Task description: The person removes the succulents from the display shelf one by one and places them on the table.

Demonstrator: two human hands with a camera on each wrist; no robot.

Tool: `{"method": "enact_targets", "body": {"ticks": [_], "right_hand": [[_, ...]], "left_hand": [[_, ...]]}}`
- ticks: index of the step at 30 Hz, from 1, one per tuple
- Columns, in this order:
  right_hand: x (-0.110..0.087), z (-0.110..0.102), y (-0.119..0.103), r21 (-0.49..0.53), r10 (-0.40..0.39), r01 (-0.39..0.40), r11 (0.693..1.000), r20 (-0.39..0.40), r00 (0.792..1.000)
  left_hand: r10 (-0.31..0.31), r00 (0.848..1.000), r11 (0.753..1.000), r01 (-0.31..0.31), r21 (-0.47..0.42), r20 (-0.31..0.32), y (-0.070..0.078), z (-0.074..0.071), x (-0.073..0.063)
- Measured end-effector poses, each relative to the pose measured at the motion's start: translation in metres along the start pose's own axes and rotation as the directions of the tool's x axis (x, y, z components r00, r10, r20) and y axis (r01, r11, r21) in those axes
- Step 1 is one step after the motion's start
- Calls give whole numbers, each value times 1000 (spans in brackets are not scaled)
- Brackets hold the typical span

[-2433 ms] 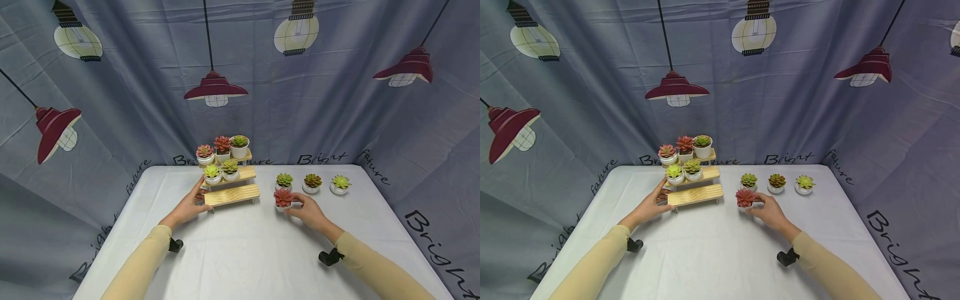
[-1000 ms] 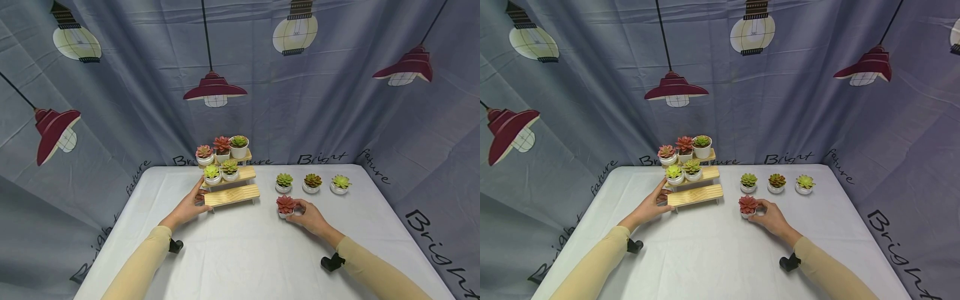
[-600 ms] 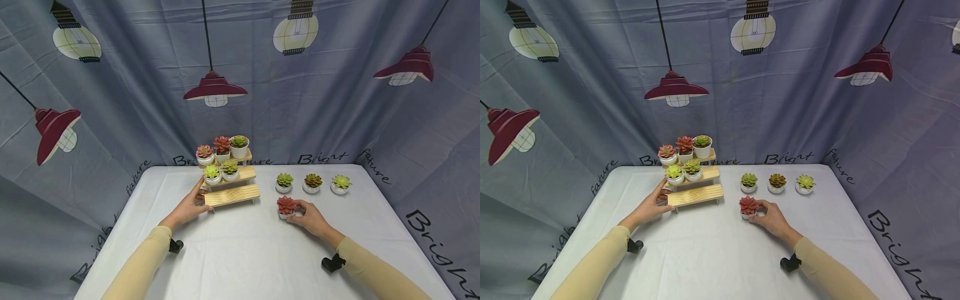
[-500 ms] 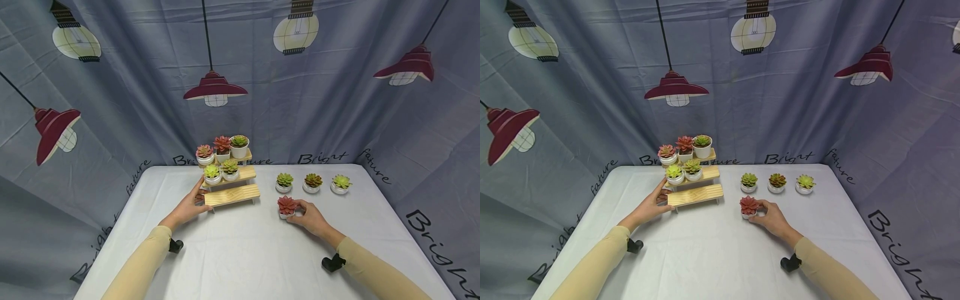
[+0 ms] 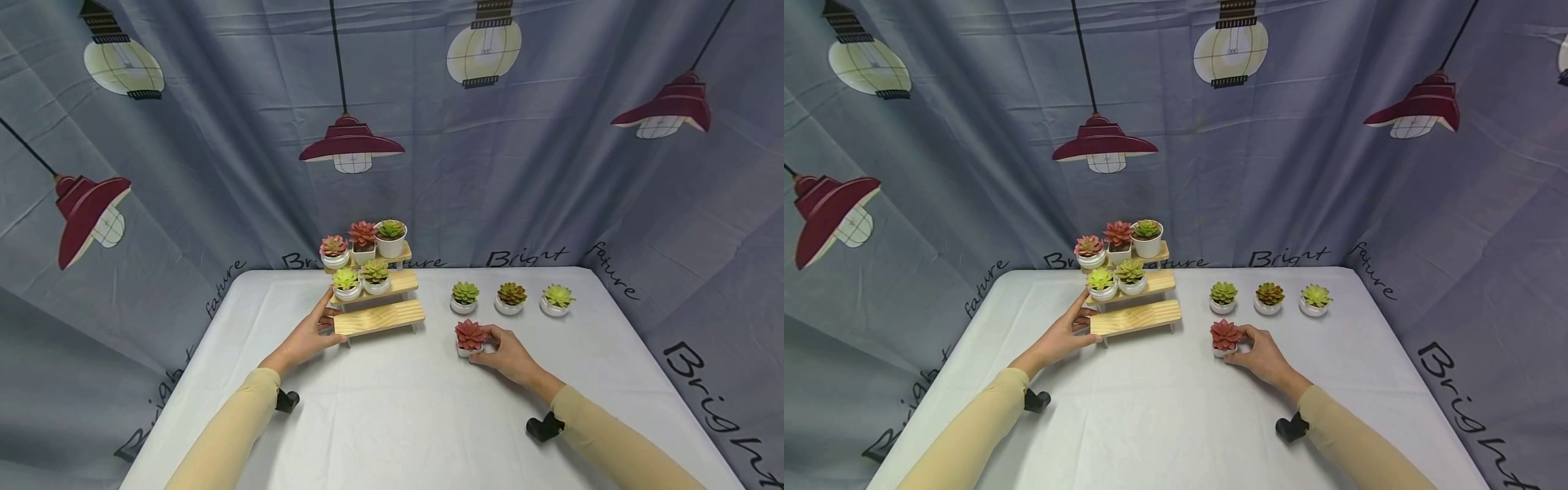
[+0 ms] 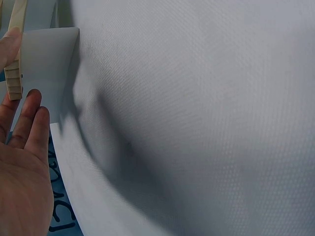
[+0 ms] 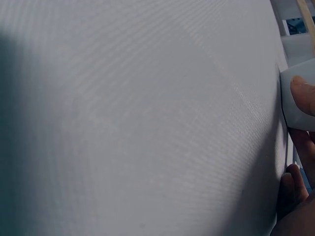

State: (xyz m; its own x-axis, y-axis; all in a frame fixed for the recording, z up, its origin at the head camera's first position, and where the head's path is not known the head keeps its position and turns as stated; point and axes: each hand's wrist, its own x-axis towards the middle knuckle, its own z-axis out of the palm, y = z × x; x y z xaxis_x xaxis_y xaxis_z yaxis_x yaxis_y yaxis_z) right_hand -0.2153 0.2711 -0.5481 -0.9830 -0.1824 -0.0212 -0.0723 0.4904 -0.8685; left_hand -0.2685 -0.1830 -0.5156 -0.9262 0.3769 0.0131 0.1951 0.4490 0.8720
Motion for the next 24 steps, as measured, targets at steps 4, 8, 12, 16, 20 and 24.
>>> {"method": "enact_targets", "body": {"ticks": [4,8,12,16,20,24], "right_hand": [[0,0,1,-7,-5,5,1000,0,1000],[2,0,3,-25,3,-4,1000,-5,1000],[2,-1,2,-50,31,-31,998,-4,1000],[2,-4,1,-70,50,-48,996,21,999],[2,-9,2,-104,39,-33,994,55,998],[0,-15,2,-121,27,-19,993,63,998]], "left_hand": [[1,1000,1000,-1,4,3,-1,-2,0],[6,1000,1000,-6,3,8,0,-2,0],[4,1000,1000,-4,-2,10,0,-2,0],[11,1000,1000,-11,-16,5,-2,-2,1],[12,1000,1000,-12,-20,5,-3,-2,1],[2,1000,1000,-2,-1,11,-1,-2,1]]}}
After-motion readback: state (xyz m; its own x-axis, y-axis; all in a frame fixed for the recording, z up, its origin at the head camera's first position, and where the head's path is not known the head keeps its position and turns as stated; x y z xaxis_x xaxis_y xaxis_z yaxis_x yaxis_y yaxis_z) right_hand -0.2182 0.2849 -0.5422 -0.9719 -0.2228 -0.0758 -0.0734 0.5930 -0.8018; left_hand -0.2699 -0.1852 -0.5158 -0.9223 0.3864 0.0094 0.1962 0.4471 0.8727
